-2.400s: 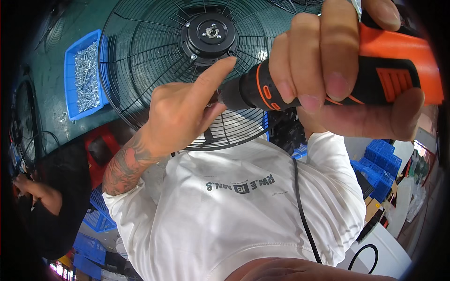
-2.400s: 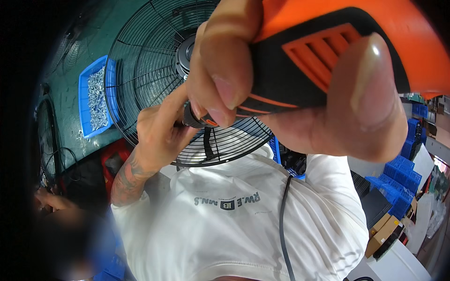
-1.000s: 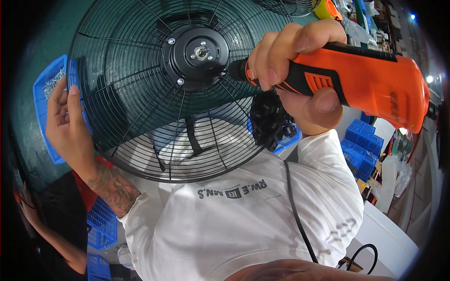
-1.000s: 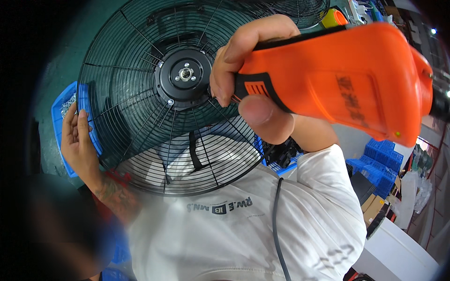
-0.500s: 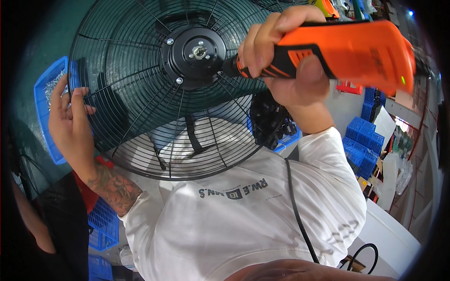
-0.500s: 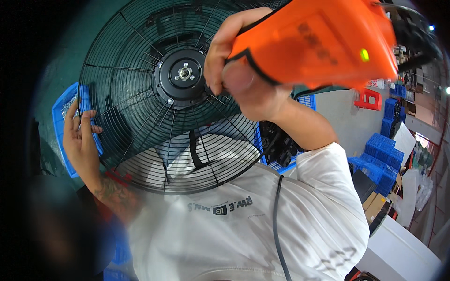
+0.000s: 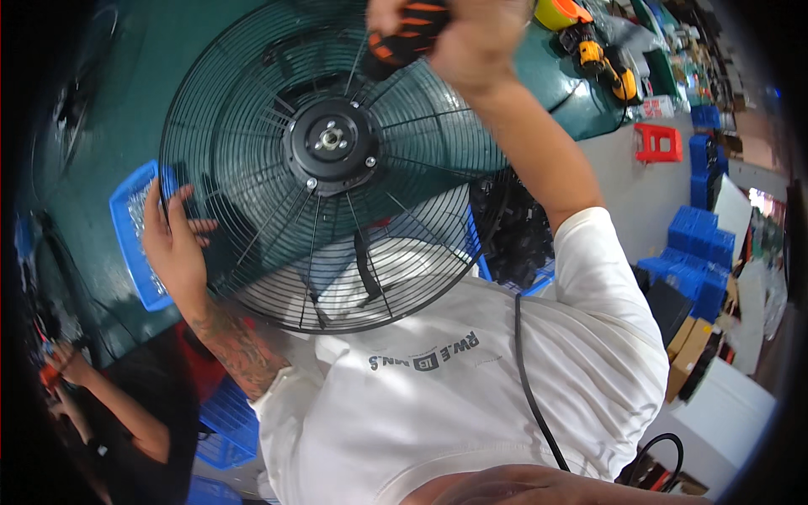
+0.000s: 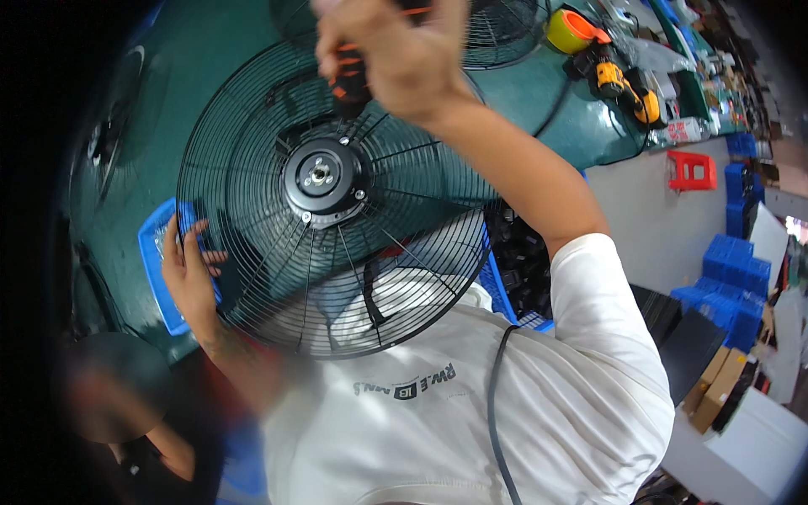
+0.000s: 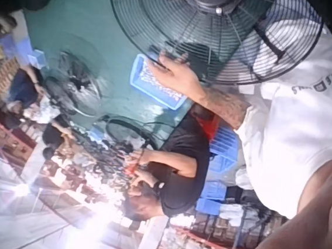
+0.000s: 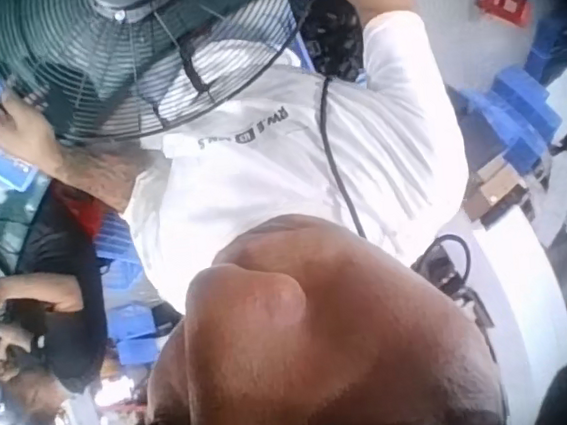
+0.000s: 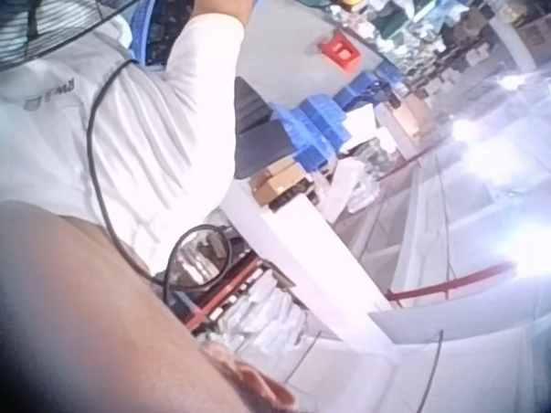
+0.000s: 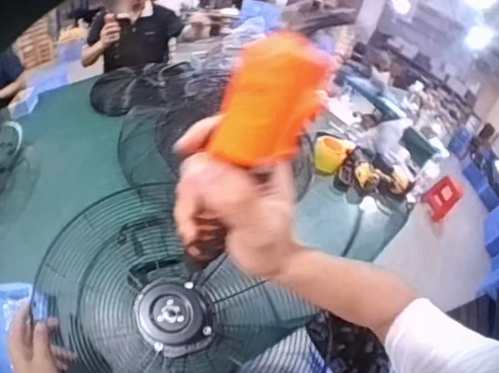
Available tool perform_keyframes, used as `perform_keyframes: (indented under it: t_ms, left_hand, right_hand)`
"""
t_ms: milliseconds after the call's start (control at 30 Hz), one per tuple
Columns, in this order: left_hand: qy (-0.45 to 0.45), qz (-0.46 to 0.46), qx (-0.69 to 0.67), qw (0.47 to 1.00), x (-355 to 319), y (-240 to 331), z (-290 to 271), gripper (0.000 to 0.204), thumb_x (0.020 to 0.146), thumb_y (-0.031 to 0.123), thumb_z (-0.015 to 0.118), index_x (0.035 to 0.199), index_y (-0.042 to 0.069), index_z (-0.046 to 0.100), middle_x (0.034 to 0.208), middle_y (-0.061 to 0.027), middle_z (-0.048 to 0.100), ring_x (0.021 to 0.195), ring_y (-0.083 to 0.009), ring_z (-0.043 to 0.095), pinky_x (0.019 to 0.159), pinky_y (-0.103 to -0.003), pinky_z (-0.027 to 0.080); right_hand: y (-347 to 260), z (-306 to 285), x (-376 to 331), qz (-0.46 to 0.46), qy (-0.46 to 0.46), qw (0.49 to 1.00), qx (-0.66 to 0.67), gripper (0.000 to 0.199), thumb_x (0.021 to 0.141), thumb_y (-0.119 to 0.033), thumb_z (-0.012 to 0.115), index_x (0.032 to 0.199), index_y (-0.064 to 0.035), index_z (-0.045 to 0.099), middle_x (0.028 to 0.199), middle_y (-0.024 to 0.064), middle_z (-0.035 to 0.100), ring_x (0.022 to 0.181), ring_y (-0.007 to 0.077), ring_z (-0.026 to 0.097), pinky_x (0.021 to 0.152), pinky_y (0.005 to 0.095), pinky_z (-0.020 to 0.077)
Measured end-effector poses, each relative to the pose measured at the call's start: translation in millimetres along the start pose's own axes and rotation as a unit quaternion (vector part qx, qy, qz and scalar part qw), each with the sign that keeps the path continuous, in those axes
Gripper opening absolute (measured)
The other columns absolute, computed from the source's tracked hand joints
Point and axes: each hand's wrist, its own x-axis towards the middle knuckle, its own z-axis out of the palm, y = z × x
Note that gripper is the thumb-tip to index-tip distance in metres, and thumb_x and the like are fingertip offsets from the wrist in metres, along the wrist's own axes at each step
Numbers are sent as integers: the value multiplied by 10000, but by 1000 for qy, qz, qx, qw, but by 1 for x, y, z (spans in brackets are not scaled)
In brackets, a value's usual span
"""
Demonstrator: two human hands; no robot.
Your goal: Assemble industrial fan components including attaching the rear guard to the motor using screws and an electric screwdriver.
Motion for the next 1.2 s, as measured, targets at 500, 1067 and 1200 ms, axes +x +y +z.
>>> perform_keyframes:
  t_ms: [500, 1067, 1200]
  left_hand:
    - [-23, 38, -12, 999, 13, -9, 1, 482, 1079, 152, 507, 1512, -35, 408, 1192, -169, 702, 632, -109, 652, 519, -202, 447]
    - [-17, 33, -10, 999, 7, -7, 1, 480, 1078, 147, 507, 1507, -45, 409, 1189, -164, 705, 629, -101, 639, 531, -206, 438]
    - [-19, 36, -18, 999, 8, -9, 0, 472, 1078, 136, 501, 1505, -44, 411, 1197, -167, 701, 629, -99, 635, 530, -202, 435]
  right_hand:
    - [20, 2, -1, 53, 26, 987, -152, 271, 834, -248, 816, 855, -77, 607, 661, -14, 605, 567, 78, 586, 542, 260, 493]
    - [24, 11, -4, 56, -18, 990, -126, 284, 783, -261, 837, 835, -78, 626, 702, -39, 603, 635, 73, 561, 605, 272, 480]
    - [21, 14, -5, 103, -70, 988, -86, 280, 785, -275, 828, 842, -62, 656, 696, -36, 602, 630, 72, 563, 601, 269, 479]
